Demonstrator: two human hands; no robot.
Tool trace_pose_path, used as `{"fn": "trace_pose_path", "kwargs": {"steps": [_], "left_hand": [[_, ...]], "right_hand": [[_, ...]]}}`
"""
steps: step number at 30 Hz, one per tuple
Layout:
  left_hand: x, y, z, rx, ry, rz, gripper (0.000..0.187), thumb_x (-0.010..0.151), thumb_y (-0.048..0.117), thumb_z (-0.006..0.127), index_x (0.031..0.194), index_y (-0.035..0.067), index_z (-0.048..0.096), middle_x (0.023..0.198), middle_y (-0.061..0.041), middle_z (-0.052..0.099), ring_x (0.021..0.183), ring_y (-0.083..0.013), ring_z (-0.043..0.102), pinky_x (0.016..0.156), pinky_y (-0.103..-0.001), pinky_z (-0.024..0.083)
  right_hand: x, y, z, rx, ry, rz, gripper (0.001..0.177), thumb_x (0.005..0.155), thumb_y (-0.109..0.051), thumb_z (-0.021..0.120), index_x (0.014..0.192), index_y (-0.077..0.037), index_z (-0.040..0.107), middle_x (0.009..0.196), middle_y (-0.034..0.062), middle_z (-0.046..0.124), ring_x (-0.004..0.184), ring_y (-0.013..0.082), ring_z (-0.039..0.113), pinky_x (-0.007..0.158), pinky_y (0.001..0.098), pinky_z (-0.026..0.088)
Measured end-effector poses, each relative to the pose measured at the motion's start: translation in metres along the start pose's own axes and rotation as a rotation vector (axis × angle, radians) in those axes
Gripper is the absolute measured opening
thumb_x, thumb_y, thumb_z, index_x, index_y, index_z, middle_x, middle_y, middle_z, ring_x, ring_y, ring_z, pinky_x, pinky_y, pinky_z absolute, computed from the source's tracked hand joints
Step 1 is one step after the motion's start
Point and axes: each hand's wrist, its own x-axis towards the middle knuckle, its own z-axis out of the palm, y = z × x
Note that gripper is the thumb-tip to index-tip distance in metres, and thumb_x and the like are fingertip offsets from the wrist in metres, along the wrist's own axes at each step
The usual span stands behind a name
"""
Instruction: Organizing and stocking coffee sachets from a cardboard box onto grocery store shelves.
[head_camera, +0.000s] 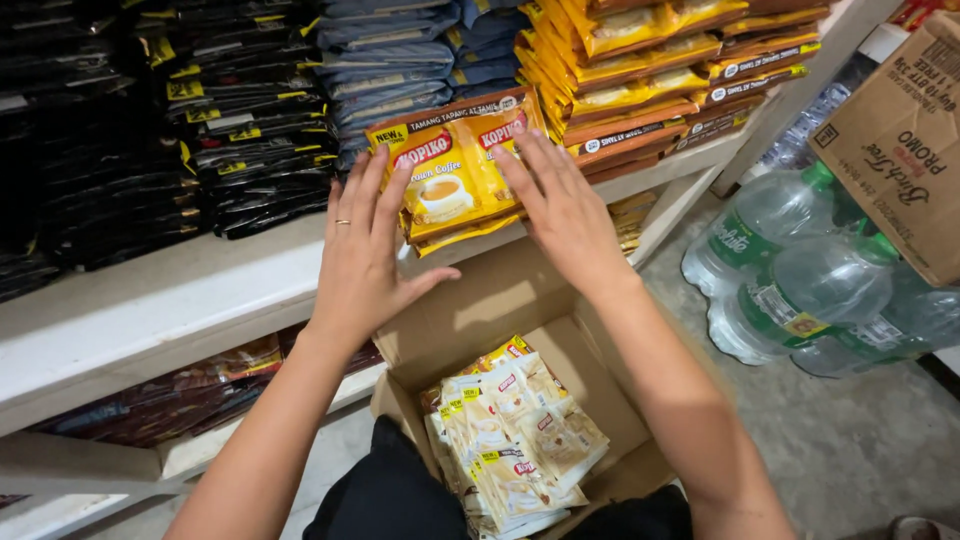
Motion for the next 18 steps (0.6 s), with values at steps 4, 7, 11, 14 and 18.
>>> {"fn": "trace_pose_path", "kwargs": {"steps": [4,7,11,14,18], "left_hand": [[0.000,0.002,-0.007,0.007,-0.010,0.004,0.119,0.069,0.061,0.086,0.160,0.010,0.029,0.165,-0.020,0.027,0.153,-0.0422,0.028,0.123,-0.064,0.024],[0.003,0.002,-0.014,0.017,0.003,0.042,0.114,0.074,0.064,0.084,0.159,0.010,0.031,0.164,-0.018,0.029,0.153,-0.0417,0.029,0.123,-0.065,0.022],[0.015,0.004,-0.025,-0.039,0.037,0.008,0.093,0.090,0.049,0.081,0.159,0.009,0.035,0.166,-0.018,0.035,0.156,-0.0425,0.031,0.129,-0.063,0.023],[0.031,0.011,-0.027,-0.035,0.019,-0.003,0.079,0.091,0.042,0.079,0.153,0.008,0.045,0.159,-0.017,0.043,0.151,-0.0425,0.037,0.127,-0.060,0.027],[0.051,0.013,-0.015,-0.087,-0.064,-0.092,0.065,0.088,0.034,0.076,0.143,0.006,0.057,0.144,-0.016,0.053,0.137,-0.0403,0.049,0.118,-0.050,0.041]], "right_hand": [[0.004,-0.005,-0.017,0.112,-0.066,0.016,0.099,0.070,-0.004,0.078,0.158,-0.011,0.034,0.163,0.0182,0.034,0.150,0.0386,0.037,0.125,0.0486,0.032],[0.002,-0.003,-0.019,0.183,-0.074,-0.013,0.101,0.072,-0.013,0.085,0.159,-0.010,0.033,0.163,0.0180,0.034,0.151,0.0397,0.036,0.126,0.0485,0.032],[0.006,0.001,-0.018,0.323,-0.020,-0.068,0.098,0.081,-0.037,0.083,0.158,-0.006,0.031,0.163,0.0201,0.032,0.150,0.0427,0.034,0.125,0.0503,0.031],[0.014,0.008,-0.006,0.391,-0.005,-0.082,0.089,0.090,-0.043,0.076,0.158,-0.004,0.032,0.163,0.0221,0.032,0.150,0.0449,0.035,0.125,0.0512,0.032],[0.025,0.013,0.019,0.366,0.066,0.043,0.058,0.107,-0.023,0.059,0.157,-0.003,0.039,0.163,0.0244,0.038,0.150,0.0454,0.043,0.129,0.0497,0.037]]}}
